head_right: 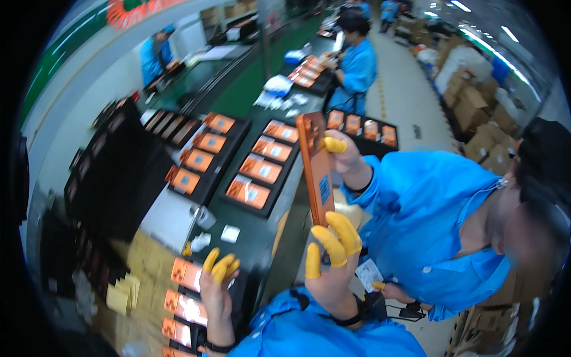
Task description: Cleaning the back and camera lenses of smartphones on an assembly line.
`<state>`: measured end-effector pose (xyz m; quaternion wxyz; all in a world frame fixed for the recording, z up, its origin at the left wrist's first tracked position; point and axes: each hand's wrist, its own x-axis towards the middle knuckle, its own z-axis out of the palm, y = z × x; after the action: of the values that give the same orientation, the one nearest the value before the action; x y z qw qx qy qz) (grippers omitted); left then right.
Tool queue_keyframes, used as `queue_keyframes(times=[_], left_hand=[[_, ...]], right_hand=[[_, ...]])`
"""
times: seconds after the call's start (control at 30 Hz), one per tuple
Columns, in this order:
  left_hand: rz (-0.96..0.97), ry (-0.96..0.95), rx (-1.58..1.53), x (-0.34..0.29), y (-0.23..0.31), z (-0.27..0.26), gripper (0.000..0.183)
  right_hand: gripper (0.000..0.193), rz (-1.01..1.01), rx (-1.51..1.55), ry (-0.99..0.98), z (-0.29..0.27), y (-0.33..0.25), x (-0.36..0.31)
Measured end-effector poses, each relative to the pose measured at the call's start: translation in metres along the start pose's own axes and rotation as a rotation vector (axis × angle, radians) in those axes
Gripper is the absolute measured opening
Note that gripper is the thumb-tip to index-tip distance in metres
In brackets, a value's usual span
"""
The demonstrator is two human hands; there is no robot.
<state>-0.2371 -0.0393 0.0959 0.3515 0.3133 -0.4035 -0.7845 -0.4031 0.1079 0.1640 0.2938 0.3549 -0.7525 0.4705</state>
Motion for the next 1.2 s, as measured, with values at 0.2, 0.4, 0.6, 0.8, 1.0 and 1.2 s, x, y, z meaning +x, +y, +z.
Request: queue_keyframes(times=[0.2, 0.4, 0.6, 0.8, 1.0, 1.2], left_hand=[[-0.025, 0.099, 0.037, -0.008, -0.004, -0.026, 0.038], [0.008, 0.180, 0.007, -0.025, 0.009, -0.039, 0.034], [0.224, 0.286, -0.006, -0.051, 0.029, -0.094, 0.034], [0.306, 0.714, -0.024, -0.095, 0.025, -0.159, 0.031], [0.268, 0.945, -0.069, -0.121, 0.002, -0.146, 0.031], [0.174, 1.010, 0.023, -0.107, -0.021, -0.100, 0.028]], right_hand=[[0.013, -0.133, 0.173, 0.311, -0.038, -0.015, -0.004], [0.024, -0.249, 0.501, -0.310, 0.037, -0.051, -0.023], [0.028, -0.250, 0.455, -0.675, 0.082, -0.055, -0.050], [0.023, -0.204, 0.590, -0.950, 0.137, -0.071, -0.066], [0.024, -0.647, 0.496, -1.324, 0.195, -0.059, -0.108], [0.023, -0.982, 0.487, -1.467, 0.214, -0.057, -0.133]])
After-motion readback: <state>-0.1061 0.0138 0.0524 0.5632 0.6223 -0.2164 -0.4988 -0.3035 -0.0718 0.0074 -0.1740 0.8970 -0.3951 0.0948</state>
